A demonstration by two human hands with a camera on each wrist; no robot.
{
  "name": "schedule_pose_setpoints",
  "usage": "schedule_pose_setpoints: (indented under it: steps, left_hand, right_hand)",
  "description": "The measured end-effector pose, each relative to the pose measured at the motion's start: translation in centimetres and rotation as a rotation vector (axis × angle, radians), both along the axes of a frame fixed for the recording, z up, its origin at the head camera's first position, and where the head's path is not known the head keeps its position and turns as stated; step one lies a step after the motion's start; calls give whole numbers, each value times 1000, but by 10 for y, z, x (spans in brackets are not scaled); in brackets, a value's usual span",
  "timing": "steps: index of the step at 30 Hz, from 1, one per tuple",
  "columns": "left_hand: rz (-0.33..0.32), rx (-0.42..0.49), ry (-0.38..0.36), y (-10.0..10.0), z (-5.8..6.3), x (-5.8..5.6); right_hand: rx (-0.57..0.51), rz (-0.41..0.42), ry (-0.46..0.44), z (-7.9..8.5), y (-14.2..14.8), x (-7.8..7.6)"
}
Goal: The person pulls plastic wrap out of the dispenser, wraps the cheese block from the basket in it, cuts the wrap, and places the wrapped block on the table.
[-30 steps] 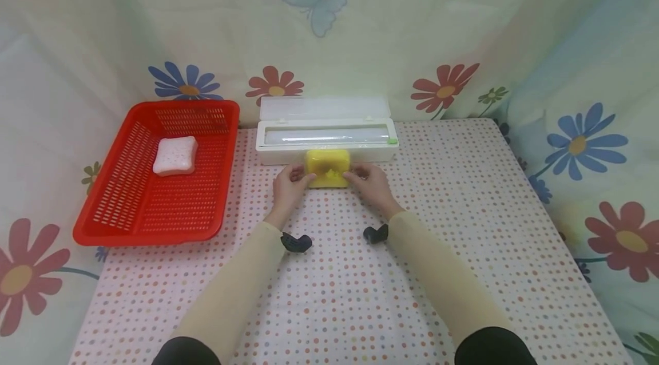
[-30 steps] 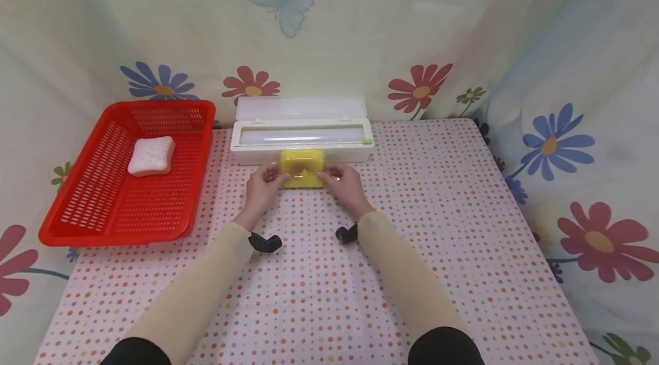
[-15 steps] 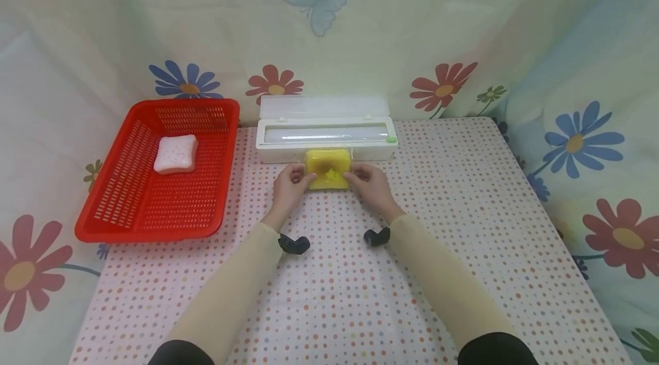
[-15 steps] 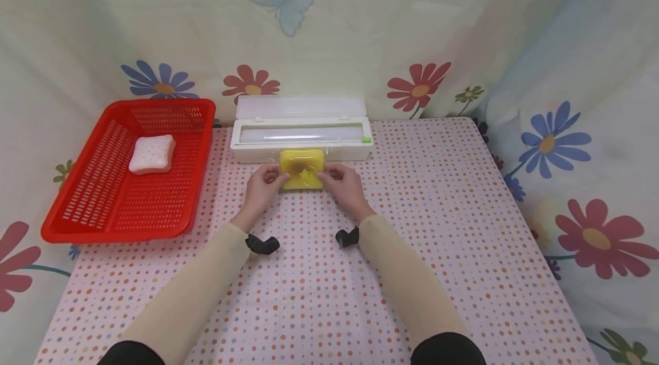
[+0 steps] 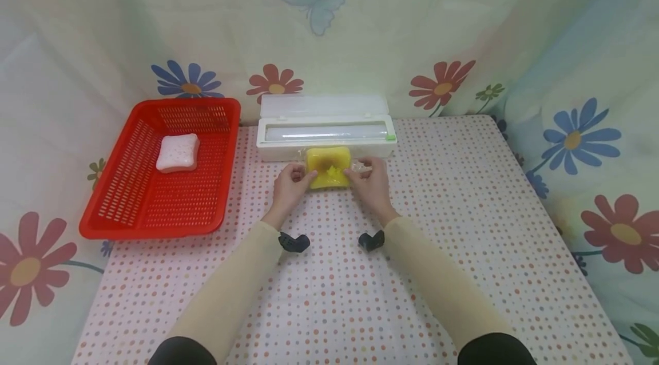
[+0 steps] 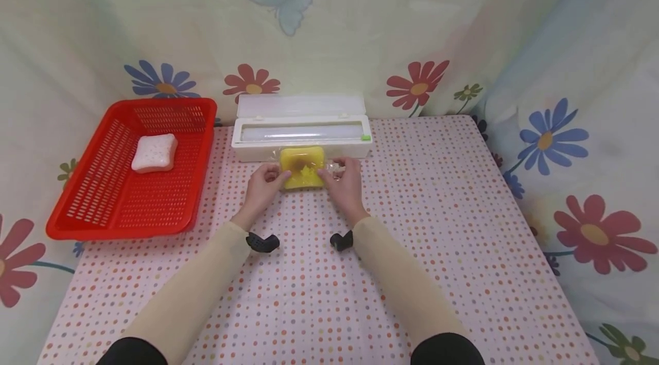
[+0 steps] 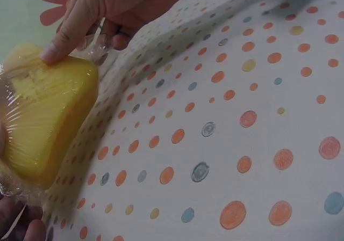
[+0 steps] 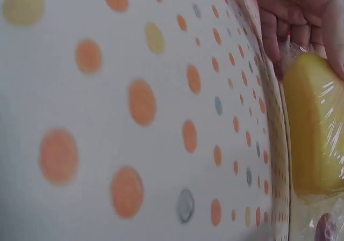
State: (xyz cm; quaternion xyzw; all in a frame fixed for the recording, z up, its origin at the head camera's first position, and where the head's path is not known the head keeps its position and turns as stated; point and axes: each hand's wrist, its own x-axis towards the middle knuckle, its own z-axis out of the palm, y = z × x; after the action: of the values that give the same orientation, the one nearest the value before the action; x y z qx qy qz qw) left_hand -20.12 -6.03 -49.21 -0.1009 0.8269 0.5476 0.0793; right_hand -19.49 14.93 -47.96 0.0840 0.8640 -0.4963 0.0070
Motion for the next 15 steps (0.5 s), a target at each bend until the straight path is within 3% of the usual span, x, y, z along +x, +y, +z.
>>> schedule_pose_setpoints:
  steps: [3,8,15]
  left_hand:
    - [0,26,-2,0,0,-1]
    - [4,67,-49,-1,2,-3]
    - [-2,175,-78,-3,4,-3]
  right_hand:
    - [-76,-67,-27,0,-1,2]
    - [-200,-101,-163,4,-2,0]
    - [-177,-59,-201,11,-3,-4]
